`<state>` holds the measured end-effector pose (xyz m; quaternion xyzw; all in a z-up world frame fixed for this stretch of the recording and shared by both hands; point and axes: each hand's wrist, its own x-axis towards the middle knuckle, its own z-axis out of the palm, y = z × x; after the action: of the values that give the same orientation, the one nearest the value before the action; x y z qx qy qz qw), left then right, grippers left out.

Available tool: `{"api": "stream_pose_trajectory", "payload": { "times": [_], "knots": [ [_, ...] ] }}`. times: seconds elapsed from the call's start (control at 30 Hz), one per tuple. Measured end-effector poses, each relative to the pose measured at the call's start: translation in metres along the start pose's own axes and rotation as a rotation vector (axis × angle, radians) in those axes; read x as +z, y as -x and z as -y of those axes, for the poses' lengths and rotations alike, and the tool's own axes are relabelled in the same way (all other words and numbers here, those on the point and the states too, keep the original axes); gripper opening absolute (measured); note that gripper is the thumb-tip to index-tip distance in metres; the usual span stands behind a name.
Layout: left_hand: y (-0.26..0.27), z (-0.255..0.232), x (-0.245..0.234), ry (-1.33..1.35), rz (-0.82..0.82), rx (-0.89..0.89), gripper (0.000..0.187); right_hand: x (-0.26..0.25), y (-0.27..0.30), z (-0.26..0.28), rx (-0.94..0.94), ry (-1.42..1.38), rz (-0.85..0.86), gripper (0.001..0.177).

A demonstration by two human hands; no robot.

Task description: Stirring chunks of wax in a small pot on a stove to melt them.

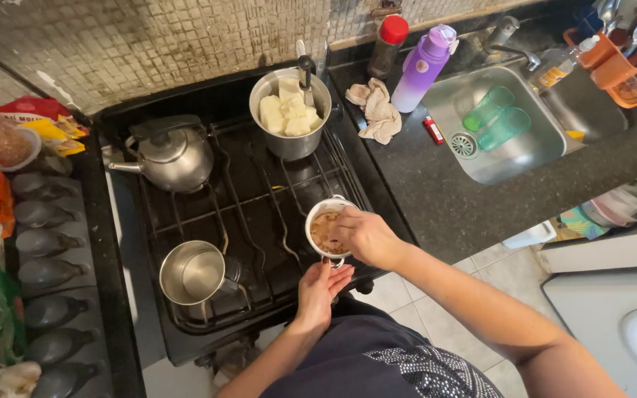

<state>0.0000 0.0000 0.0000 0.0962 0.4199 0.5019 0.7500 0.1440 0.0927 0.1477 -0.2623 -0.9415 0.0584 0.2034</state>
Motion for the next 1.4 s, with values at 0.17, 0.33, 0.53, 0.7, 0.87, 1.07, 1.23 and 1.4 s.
{"api": "stream_pose_trajectory", "payload": {
  "times": [0.17, 0.33, 0.53, 0.7, 0.87, 1.07, 1.23, 1.4],
  "knots": [
    [-0.001, 0.0, 0.0, 0.003, -0.003, -0.001, 0.031, -0.01, -0.006, -0.016, 0.169, -0.043, -0.055, 0.021],
    [-0.006, 0.006, -0.004, 0.005, 0.002, 0.011, 0.029, 0.001, -0.011, -0.031, 0.165, -0.006, -0.011, 0.019],
    [-0.005, 0.01, -0.006, 0.005, -0.021, -0.002, 0.027, 0.014, -0.016, -0.03, 0.158, -0.003, 0.037, 0.025],
    [0.002, -0.001, 0.004, -0.009, -0.023, 0.001, 0.028, 0.015, -0.009, -0.029, 0.186, -0.027, -0.021, 0.025],
    [0.001, 0.004, -0.002, -0.003, -0.036, -0.019, 0.029, 0.015, 0.019, -0.027, 0.309, -0.086, -0.095, 0.02],
    [-0.003, 0.005, -0.001, 0.024, -0.024, 0.01, 0.028, -0.017, 0.012, -0.012, 0.303, -0.151, -0.21, 0.012],
    [-0.009, 0.01, -0.004, 0.02, -0.029, -0.005, 0.03, -0.001, 0.017, -0.009, 0.258, -0.102, -0.117, 0.02],
    [-0.002, 0.005, 0.0, -0.004, -0.016, 0.011, 0.03, 0.011, 0.018, -0.01, 0.228, -0.064, -0.086, 0.017]
  ]
}}
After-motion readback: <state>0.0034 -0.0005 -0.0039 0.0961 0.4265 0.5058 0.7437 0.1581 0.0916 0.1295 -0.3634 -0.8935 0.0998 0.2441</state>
